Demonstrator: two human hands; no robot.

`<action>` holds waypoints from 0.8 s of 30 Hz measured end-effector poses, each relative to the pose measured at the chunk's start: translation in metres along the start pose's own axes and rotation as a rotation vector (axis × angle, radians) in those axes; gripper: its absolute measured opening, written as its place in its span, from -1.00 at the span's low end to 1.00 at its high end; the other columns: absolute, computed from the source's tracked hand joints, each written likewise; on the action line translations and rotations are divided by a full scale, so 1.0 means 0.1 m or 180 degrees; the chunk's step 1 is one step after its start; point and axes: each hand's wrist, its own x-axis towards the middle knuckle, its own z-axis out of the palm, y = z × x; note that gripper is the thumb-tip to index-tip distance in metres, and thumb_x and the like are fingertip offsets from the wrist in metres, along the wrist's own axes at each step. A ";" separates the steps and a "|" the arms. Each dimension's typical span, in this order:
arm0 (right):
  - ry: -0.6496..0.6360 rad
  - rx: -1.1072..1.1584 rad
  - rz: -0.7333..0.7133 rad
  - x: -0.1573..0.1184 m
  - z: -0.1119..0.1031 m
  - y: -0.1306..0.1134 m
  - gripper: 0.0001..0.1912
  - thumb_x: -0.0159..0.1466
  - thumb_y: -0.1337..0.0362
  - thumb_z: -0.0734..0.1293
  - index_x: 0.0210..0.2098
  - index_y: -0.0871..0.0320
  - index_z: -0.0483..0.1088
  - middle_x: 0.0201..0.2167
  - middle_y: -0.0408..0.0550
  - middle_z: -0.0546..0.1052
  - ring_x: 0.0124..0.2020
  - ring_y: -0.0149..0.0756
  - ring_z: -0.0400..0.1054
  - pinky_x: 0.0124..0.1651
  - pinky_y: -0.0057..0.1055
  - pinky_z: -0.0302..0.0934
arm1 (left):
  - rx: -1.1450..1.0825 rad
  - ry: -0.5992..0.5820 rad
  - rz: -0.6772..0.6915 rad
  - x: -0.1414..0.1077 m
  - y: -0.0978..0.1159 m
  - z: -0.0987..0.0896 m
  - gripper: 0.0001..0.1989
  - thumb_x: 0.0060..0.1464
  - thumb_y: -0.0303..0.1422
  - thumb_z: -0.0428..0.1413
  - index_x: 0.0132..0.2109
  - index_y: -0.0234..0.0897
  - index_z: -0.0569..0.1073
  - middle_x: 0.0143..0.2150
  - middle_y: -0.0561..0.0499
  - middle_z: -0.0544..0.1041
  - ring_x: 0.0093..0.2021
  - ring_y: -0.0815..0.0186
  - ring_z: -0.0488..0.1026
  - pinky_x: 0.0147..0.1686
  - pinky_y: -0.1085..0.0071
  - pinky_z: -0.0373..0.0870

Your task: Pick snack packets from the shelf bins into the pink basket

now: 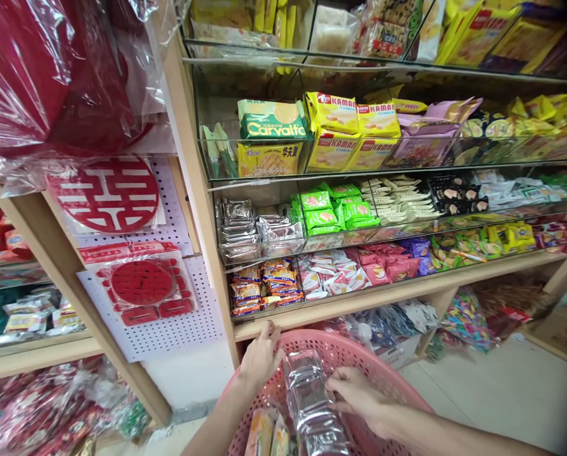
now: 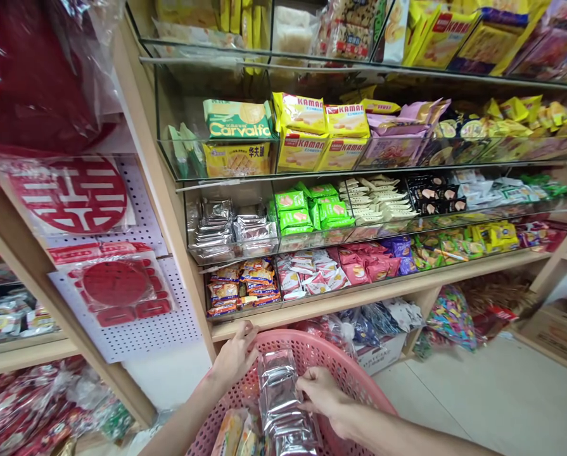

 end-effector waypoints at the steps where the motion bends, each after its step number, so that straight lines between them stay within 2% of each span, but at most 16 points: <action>1: 0.0007 -0.0098 -0.0044 0.00 -0.01 0.01 -0.88 -0.02 0.37 0.27 -0.58 0.13 0.19 -0.57 -0.19 0.37 -0.50 -0.45 0.30 -0.36 -0.46 0.31 | -0.0007 0.0016 0.0010 0.00 0.00 0.00 -0.53 0.17 -0.34 -0.16 0.22 -0.19 0.21 0.27 -0.06 0.15 -0.05 0.21 0.47 -0.09 0.36 0.40; 4: 0.0074 -0.0632 -0.0262 0.04 -0.03 0.06 -0.91 -0.02 0.32 0.24 -0.61 0.12 0.20 -0.62 -0.20 0.36 -0.57 -0.43 0.26 -0.50 -0.51 0.15 | -0.0030 0.0060 0.0042 0.00 -0.01 0.01 -0.51 0.15 -0.35 -0.16 0.22 -0.22 0.22 0.26 -0.07 0.17 -0.05 0.20 0.47 -0.08 0.34 0.40; 6: 0.0157 -0.0940 -0.0376 0.11 -0.04 0.12 -0.87 -0.03 0.30 0.23 -0.65 0.10 0.17 -0.69 -0.23 0.30 -0.59 -0.41 0.23 -0.53 -0.50 0.08 | -0.0056 0.0066 0.0048 0.00 -0.01 0.01 -0.51 0.14 -0.34 -0.15 0.22 -0.21 0.23 0.26 -0.06 0.17 -0.05 0.20 0.47 -0.08 0.35 0.40; 10: 0.0413 -0.1247 -0.0511 0.24 -0.05 0.24 -0.80 -0.03 0.26 0.24 -0.67 0.08 0.09 -0.73 -0.25 0.22 -0.58 -0.37 0.23 -0.47 -0.46 0.08 | -0.0091 0.0048 0.0003 0.00 -0.01 0.01 -0.51 0.14 -0.32 -0.15 0.22 -0.19 0.23 0.28 -0.05 0.15 -0.02 0.21 0.46 -0.05 0.39 0.38; 13: 0.0586 -0.1612 -0.0751 0.21 -0.08 0.21 -0.86 0.06 0.20 0.22 -0.57 0.09 0.19 -0.59 -0.14 0.38 -0.45 -0.28 0.34 -0.38 -0.40 0.18 | -0.0051 0.0016 -0.0040 -0.01 0.00 -0.01 -0.50 0.14 -0.34 -0.15 0.23 -0.21 0.22 0.29 -0.07 0.13 -0.02 0.20 0.46 -0.03 0.38 0.37; 15: 0.0636 -0.2020 -0.1265 0.11 -0.12 0.12 -0.87 0.11 0.19 0.20 -0.39 0.11 0.29 -0.36 -0.02 0.48 -0.27 -0.21 0.39 -0.22 -0.34 0.25 | -0.0008 0.0003 -0.0050 -0.01 0.01 -0.02 -0.50 0.15 -0.34 -0.16 0.23 -0.21 0.23 0.29 -0.09 0.13 -0.02 0.18 0.47 -0.04 0.36 0.37; 17: 0.0495 -0.2662 -0.2038 0.02 -0.15 0.02 -0.71 0.12 0.20 0.23 -0.16 0.11 0.32 -0.11 0.05 0.46 -0.09 -0.14 0.35 -0.05 -0.25 0.24 | 0.0007 0.0010 -0.0050 -0.02 0.02 -0.03 -0.50 0.15 -0.33 -0.17 0.23 -0.23 0.23 0.29 -0.10 0.14 -0.04 0.18 0.48 -0.05 0.34 0.38; 20: -0.0294 -0.3822 -0.3377 -0.03 -0.13 -0.07 -0.41 0.10 0.16 0.32 0.13 0.02 0.21 0.19 0.07 0.27 0.13 0.02 0.21 0.11 -0.07 0.14 | -0.0023 0.0034 -0.0053 -0.03 0.03 -0.03 -0.49 0.15 -0.33 -0.17 0.24 -0.25 0.21 0.29 -0.12 0.14 -0.05 0.17 0.48 -0.04 0.31 0.38; 22: -0.0624 -0.4380 -0.4200 0.02 -0.08 -0.05 -0.29 0.13 0.17 0.33 0.24 -0.02 0.07 0.27 0.07 0.14 0.22 0.04 0.10 0.17 -0.02 0.07 | -0.0061 0.0036 -0.0063 -0.02 0.03 -0.03 -0.49 0.16 -0.33 -0.17 0.24 -0.24 0.22 0.31 -0.11 0.13 -0.02 0.17 0.46 0.00 0.32 0.36; 24: -0.0553 -0.4752 -0.4817 0.12 -0.01 0.01 -0.30 0.21 0.23 0.27 0.29 -0.03 -0.05 0.27 0.06 0.14 0.24 -0.06 0.08 0.18 -0.08 0.07 | -0.0098 0.0040 -0.0053 -0.02 0.02 -0.01 -0.49 0.15 -0.34 -0.16 0.24 -0.23 0.22 0.31 -0.09 0.11 0.02 0.17 0.44 0.02 0.33 0.34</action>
